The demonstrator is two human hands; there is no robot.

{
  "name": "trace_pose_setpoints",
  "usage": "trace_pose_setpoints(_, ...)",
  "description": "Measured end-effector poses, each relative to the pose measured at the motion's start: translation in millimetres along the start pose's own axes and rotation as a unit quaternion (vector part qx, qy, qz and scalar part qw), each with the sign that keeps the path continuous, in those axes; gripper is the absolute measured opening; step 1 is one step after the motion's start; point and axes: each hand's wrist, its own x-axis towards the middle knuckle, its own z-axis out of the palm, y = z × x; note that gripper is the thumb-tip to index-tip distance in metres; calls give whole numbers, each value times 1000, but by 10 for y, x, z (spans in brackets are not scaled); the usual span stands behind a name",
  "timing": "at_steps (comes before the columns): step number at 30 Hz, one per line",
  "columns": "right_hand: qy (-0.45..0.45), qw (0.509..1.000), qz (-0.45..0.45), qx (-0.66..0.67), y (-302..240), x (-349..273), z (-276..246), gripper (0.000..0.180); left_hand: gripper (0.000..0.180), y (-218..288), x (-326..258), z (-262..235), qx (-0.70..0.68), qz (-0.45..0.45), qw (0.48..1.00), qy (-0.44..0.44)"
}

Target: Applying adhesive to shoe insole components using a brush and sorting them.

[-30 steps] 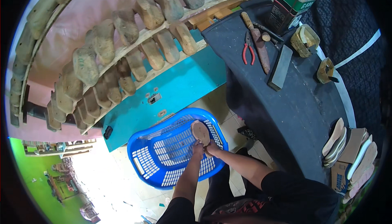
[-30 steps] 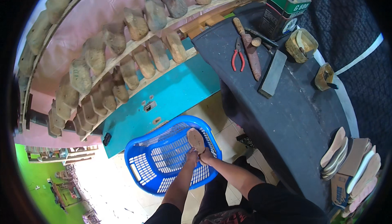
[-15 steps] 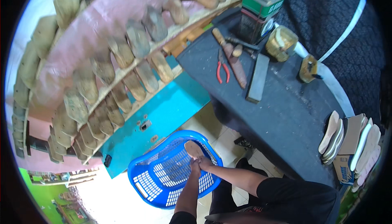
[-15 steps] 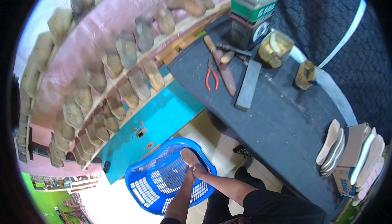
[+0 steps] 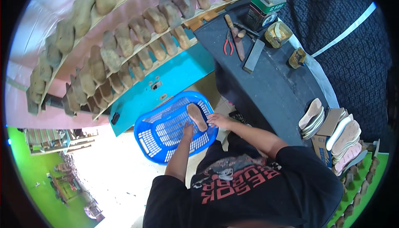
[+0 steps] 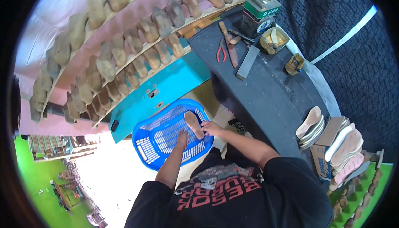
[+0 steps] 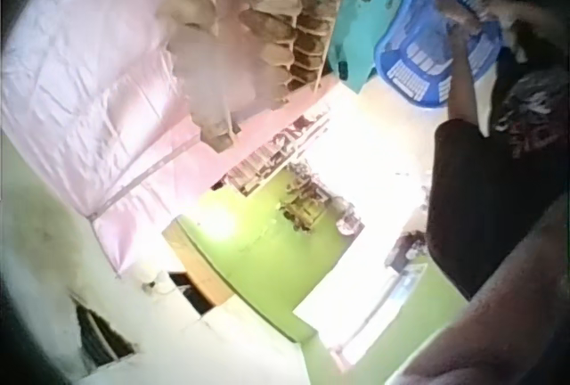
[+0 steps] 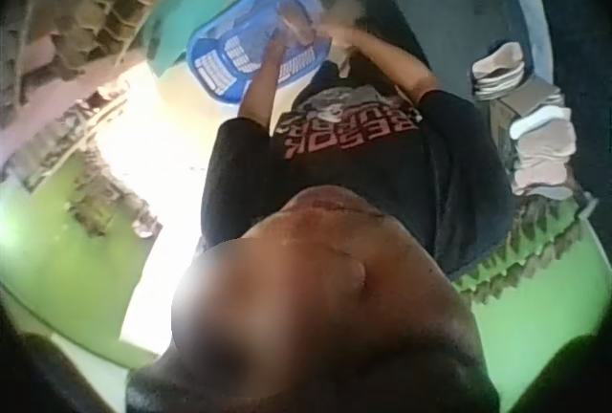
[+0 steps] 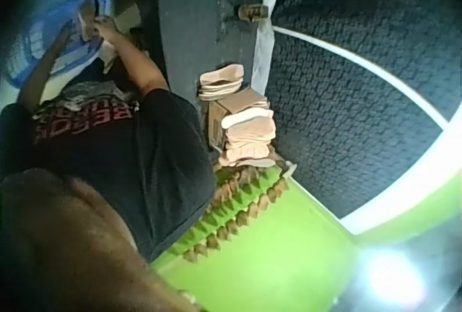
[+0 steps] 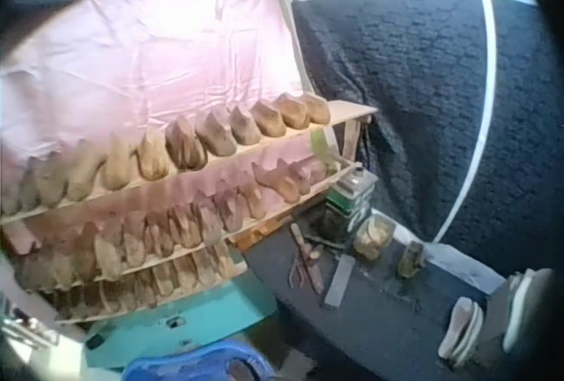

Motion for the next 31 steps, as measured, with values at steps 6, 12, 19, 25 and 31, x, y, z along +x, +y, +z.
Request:
trace_pose_setpoints(6, 0, 991, 108, -78, 217, -409, -212, 46, 65, -200, -598, -417, -28, 38, 990, -130)
trace_pose_setpoints(12, -7, 886, 77, -458, 1229, -308, -659, 37, 48, -897, -333, -689, -261, -105, 955, -89)
trace_pose_setpoints(19, 43, 920, 72, -383, 809, -531, -523, 41, 41, 163, -753, -30, -237, -58, 951, -189)
trace_pose_setpoints(25, 90, 995, 0, -41, 15, -1146, -504, 44, 45, 1537, -1019, 871, -14, 61, 923, -380)
trace_pose_setpoints(31, 169, 956, -153, 183, -241, -2146, -656, 45, 57, 2095, -1726, 2033, 52, 107, 811, -573)
